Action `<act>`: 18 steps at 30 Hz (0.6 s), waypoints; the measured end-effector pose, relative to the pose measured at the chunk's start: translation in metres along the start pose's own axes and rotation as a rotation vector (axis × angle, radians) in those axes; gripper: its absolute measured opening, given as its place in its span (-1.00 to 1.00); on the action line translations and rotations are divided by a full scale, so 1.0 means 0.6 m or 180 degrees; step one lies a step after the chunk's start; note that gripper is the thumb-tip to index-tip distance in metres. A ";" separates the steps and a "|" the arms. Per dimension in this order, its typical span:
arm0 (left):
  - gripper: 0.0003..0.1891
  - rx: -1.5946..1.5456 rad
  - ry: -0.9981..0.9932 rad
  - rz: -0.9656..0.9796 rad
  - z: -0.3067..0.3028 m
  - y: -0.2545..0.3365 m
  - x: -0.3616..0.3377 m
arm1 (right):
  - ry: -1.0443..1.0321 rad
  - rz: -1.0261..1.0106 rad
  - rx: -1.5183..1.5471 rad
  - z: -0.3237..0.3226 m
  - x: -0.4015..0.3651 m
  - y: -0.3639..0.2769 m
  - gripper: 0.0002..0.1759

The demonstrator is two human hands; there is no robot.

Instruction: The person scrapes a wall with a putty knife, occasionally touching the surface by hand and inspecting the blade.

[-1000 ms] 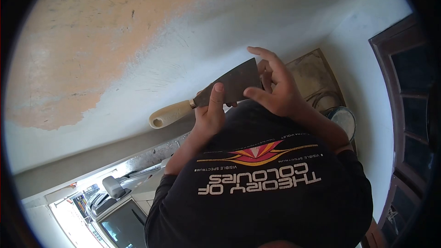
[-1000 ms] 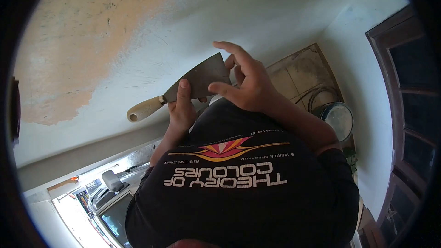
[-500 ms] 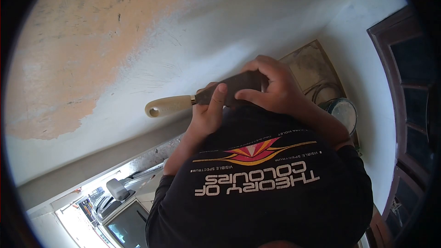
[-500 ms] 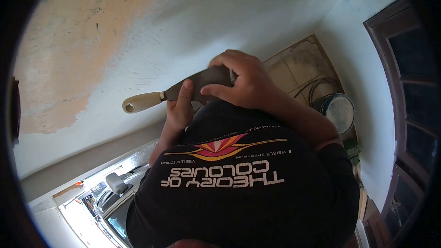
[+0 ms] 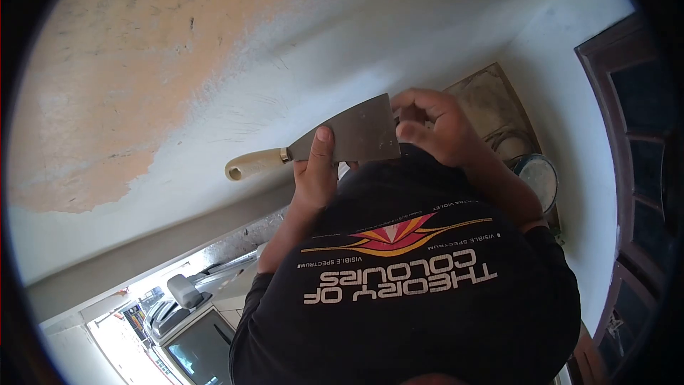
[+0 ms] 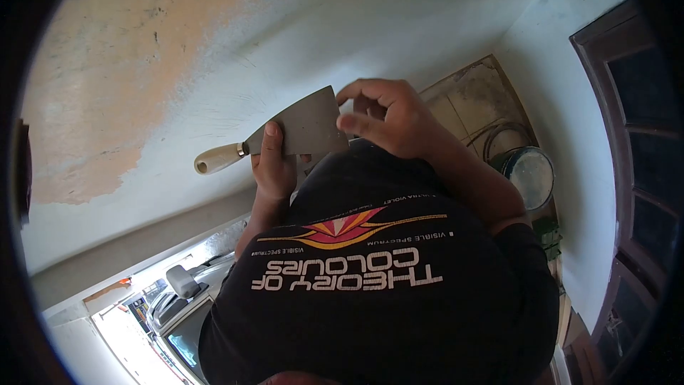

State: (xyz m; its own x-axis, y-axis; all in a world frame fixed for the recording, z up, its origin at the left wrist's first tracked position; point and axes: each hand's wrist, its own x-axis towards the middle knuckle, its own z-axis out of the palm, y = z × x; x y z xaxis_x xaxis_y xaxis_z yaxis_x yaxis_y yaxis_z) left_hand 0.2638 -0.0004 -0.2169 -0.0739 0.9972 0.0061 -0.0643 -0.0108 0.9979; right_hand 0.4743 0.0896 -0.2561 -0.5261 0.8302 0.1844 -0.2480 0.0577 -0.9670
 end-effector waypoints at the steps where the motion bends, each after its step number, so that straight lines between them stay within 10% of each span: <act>1: -0.54 0.0024 0.0047 0.0035 0.000 0.001 0.001 | -0.0245 -0.0134 -0.0273 -0.002 -0.002 -0.001 -0.65; 5: -0.54 0.0065 0.0130 0.0009 -0.001 -0.004 -0.001 | -0.1401 -0.0104 -0.0781 -0.017 0.002 -0.023 -0.63; 18: -0.54 0.0735 -0.0189 -0.0300 -0.010 0.015 0.003 | -0.0867 0.0407 -0.0167 -0.008 0.006 -0.006 -0.60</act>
State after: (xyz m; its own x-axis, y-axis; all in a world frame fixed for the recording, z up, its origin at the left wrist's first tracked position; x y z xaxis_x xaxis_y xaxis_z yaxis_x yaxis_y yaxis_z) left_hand 0.2572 0.0011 -0.2081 -0.0195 0.9957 -0.0905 0.1612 0.0925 0.9826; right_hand 0.4774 0.0949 -0.2527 -0.7509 0.6537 0.0940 -0.1270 -0.0032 -0.9919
